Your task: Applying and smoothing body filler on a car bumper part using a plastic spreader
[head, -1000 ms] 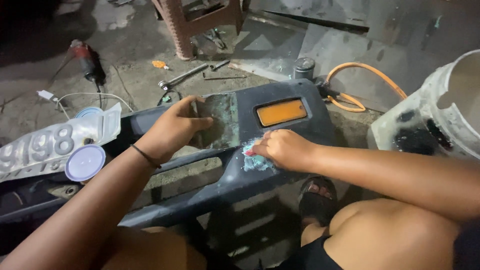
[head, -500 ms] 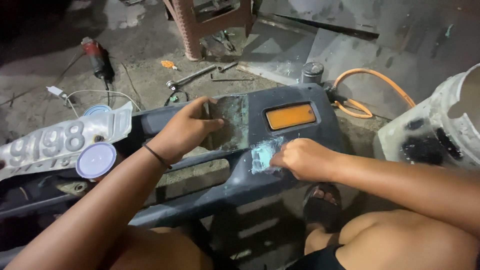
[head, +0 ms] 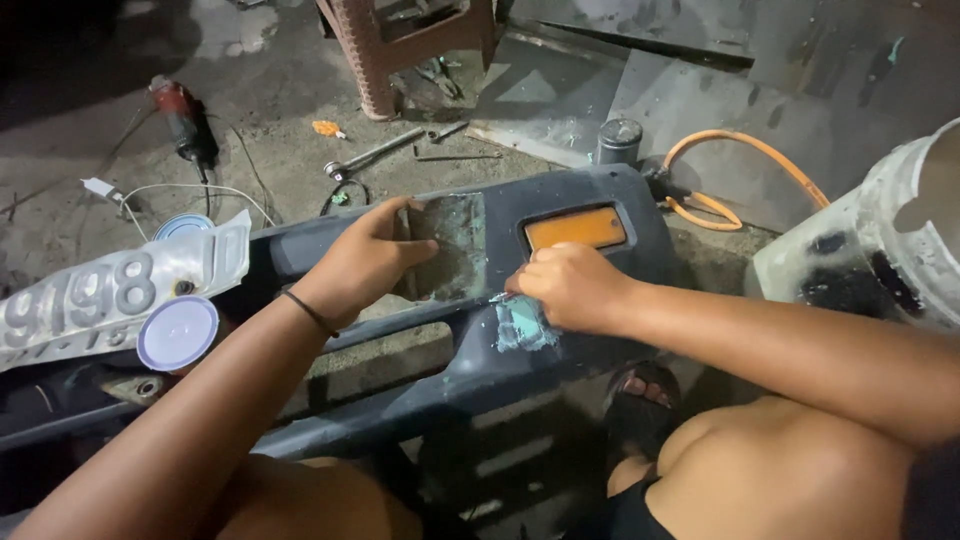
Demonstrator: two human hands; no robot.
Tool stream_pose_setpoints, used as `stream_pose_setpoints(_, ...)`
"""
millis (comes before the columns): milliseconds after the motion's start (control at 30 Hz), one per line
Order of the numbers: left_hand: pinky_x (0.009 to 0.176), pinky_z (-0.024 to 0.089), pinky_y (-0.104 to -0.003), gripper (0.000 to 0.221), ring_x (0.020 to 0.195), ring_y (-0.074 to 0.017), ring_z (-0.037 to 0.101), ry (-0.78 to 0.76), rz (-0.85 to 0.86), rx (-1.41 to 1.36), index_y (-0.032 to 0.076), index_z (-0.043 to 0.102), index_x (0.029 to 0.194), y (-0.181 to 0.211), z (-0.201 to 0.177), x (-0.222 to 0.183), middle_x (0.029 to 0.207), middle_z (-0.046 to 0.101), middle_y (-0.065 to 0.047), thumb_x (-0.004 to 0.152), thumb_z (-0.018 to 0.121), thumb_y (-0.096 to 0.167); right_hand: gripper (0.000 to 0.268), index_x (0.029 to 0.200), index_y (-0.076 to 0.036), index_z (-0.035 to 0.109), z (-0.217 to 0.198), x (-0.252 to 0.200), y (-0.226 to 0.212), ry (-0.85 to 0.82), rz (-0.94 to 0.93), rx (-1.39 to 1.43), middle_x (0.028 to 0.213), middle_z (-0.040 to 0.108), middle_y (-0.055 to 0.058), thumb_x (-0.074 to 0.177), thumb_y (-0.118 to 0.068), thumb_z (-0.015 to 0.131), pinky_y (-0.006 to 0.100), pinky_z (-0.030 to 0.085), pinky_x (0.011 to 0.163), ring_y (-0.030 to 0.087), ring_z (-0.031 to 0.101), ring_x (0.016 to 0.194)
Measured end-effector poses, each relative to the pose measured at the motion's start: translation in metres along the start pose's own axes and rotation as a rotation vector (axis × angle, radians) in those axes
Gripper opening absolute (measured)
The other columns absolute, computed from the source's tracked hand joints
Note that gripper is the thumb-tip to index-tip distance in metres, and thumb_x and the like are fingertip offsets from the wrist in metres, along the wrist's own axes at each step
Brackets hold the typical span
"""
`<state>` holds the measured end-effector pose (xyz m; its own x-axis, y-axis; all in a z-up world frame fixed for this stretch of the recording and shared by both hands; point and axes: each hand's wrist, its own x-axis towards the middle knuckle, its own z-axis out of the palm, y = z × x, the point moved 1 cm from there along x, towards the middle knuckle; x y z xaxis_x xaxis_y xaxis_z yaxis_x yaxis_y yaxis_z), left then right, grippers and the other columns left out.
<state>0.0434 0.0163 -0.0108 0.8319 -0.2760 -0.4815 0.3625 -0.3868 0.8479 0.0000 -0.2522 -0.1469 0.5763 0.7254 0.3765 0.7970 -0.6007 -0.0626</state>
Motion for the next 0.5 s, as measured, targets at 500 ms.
stream_pose_setpoints(500,0.086,0.058,-0.06,0.039,0.107,-0.0422,0.066,-0.065,0.067,0.038,0.003,0.056,0.135,0.005,0.004,-0.004,0.121,0.061,-0.03,0.098,0.06,0.013,0.017,0.094,-0.018,0.063,-0.012,-0.016,-0.012,0.008,-0.196,-0.029,0.079,0.062,-0.002,0.101,-0.017,0.047,0.036,0.048,0.068,0.019,0.058,0.074)
